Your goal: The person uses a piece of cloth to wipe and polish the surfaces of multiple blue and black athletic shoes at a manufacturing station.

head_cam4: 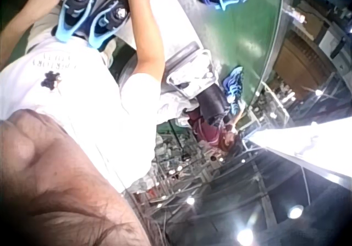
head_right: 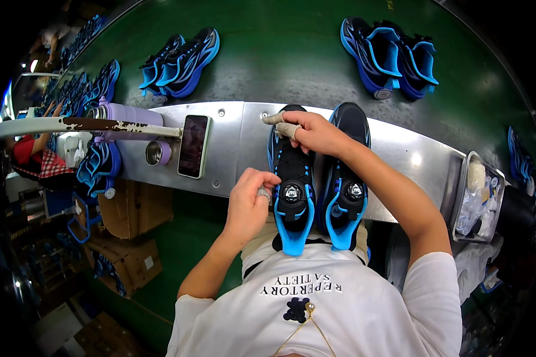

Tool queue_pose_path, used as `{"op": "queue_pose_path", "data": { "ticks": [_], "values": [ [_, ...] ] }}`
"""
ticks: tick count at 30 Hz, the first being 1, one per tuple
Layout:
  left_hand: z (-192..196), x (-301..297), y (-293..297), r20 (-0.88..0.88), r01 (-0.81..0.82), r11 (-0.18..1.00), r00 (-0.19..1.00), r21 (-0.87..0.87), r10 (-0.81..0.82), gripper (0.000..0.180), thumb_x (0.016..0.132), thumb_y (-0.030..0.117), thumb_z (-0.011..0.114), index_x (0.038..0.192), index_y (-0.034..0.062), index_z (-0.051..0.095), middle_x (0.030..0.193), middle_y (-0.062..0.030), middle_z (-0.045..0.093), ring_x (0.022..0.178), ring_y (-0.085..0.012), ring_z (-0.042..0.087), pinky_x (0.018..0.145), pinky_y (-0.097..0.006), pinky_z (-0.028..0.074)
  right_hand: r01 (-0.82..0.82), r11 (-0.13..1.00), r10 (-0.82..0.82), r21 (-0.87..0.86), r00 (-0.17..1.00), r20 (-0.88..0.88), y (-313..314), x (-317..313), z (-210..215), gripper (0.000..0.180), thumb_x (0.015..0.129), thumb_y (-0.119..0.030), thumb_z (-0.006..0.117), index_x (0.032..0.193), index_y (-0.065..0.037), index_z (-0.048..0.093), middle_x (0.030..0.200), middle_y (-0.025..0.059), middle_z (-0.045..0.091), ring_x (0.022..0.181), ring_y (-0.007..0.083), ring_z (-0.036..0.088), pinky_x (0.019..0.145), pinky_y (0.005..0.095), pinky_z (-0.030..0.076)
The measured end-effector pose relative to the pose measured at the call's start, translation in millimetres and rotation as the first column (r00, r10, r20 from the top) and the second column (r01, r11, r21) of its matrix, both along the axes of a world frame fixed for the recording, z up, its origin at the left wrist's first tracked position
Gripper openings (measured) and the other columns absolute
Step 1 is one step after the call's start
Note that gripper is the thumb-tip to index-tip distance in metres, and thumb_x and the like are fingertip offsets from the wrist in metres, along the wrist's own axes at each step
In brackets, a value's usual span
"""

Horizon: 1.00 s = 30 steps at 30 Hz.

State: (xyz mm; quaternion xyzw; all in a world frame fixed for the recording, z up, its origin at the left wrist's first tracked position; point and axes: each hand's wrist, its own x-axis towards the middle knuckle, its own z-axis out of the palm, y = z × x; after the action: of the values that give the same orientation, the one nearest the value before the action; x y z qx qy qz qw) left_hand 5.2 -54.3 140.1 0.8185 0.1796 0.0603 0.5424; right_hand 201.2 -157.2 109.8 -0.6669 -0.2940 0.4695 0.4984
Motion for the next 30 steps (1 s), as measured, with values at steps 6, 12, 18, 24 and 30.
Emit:
{"op": "queue_pose_path", "data": {
  "ticks": [6,12,18,24,30],
  "values": [
    [-13,8,2,-0.062,0.009,0.994,0.998,-0.108,-0.016,0.022,0.075,-0.009,0.041,0.089,-0.0011,0.057,0.087,-0.0109,0.053,0.078,-0.0221,0.055,0.073,-0.032,0.046,-0.015,1.0,0.015,-0.02,0.999,0.031,1,0,3,0.037,0.097,-0.015,0.048,0.132,-0.019,0.059,0.073,-0.0045,0.052,0.058,0.0013,0.045,0.05,0.0168,0.04],
    [-48,-11,3,-0.176,-0.152,0.682,0.984,-0.716,0.035,0.022,0.077,-0.008,0.039,0.09,0.0022,0.053,0.086,-0.0031,0.05,0.077,-0.0136,0.05,0.07,-0.028,0.041,-0.017,0.996,0.021,-0.087,0.999,0.042,0,-1,2,0.045,0.09,-0.003,0.045,0.129,-0.017,0.062,0.074,-0.0035,0.053,0.06,0.0027,0.05,0.051,0.0172,0.044],
    [-16,-48,-10,-0.123,-0.321,0.665,0.937,-0.675,0.328,0.028,0.084,-0.004,0.038,0.104,-0.0006,0.058,0.094,-0.0085,0.058,0.082,-0.0143,0.057,0.072,-0.027,0.047,-0.017,0.994,0.019,-0.107,1.0,0.019,1,-2,7,0.037,0.094,-0.009,0.049,0.129,-0.015,0.062,0.075,-0.0033,0.054,0.059,0.0028,0.049,0.05,0.0165,0.044],
    [19,-62,-35,-0.28,-0.269,0.189,0.96,-0.944,-0.031,0.029,0.102,0.024,0.046,0.113,-0.0015,0.052,0.118,-0.0257,0.061,0.083,-0.0244,0.065,0.073,-0.037,0.054,0.034,0.999,-0.033,-0.011,0.998,0.051,-2,-4,9,0.031,0.098,-0.017,0.053,0.128,-0.013,0.062,0.075,-0.004,0.054,0.061,0.0026,0.048,0.053,0.0171,0.044],
    [-10,-43,-43,-0.204,-0.206,0.237,0.978,-0.95,0.034,0.02,0.102,0.016,0.044,0.113,0.0012,0.051,0.112,-0.0264,0.061,0.083,-0.0221,0.064,0.069,-0.032,0.054,-0.358,0.932,0.341,-0.062,0.802,0.491,-27,-8,64,0.047,0.088,-0.019,0.065,0.135,-0.016,0.057,0.098,0.0134,0.065,0.082,0.0245,0.06,0.078,0.0372,0.049]
  ]
}}
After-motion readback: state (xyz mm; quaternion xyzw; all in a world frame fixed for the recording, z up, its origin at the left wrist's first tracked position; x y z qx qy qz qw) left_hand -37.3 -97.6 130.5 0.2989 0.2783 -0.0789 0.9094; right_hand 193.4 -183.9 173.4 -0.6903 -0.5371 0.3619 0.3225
